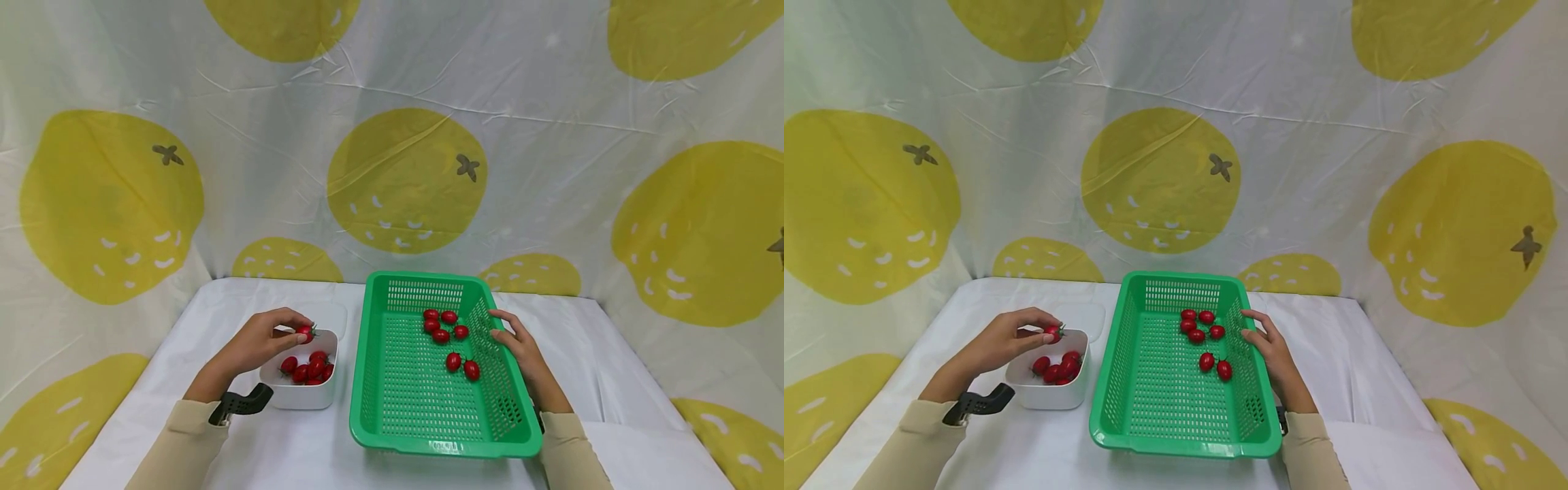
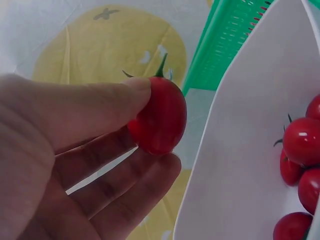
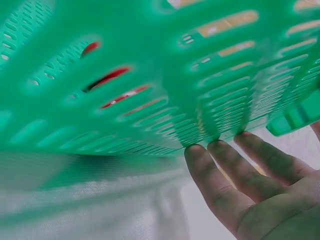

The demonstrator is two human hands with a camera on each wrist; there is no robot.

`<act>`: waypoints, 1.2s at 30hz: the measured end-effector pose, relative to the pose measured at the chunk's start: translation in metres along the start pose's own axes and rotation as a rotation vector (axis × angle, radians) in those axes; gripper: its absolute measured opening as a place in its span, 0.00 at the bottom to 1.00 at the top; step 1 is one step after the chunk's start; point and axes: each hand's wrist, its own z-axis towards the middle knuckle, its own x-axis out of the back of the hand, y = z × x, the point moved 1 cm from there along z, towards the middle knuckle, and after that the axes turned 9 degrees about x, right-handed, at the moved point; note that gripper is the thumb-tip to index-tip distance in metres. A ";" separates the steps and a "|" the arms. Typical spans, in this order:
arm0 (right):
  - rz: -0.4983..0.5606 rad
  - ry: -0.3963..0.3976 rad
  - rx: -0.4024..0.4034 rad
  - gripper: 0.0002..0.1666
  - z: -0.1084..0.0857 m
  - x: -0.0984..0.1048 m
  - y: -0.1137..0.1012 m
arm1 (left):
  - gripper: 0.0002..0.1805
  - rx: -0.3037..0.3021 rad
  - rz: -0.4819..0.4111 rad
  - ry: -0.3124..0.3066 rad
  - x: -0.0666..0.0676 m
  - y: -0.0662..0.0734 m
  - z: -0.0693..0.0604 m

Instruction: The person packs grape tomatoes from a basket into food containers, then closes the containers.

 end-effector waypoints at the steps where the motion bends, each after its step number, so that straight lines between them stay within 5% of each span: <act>1: 0.000 -0.002 0.001 0.28 0.000 0.000 0.000 | 0.11 0.001 0.003 0.007 0.000 -0.001 0.000; 24: 0.005 -0.003 -0.013 0.29 0.000 0.001 0.003 | 0.13 0.103 0.046 0.055 -0.014 -0.020 -0.002; 36: -0.001 0.004 -0.021 0.29 0.000 0.000 0.002 | 0.14 0.093 0.054 0.072 -0.015 -0.020 -0.002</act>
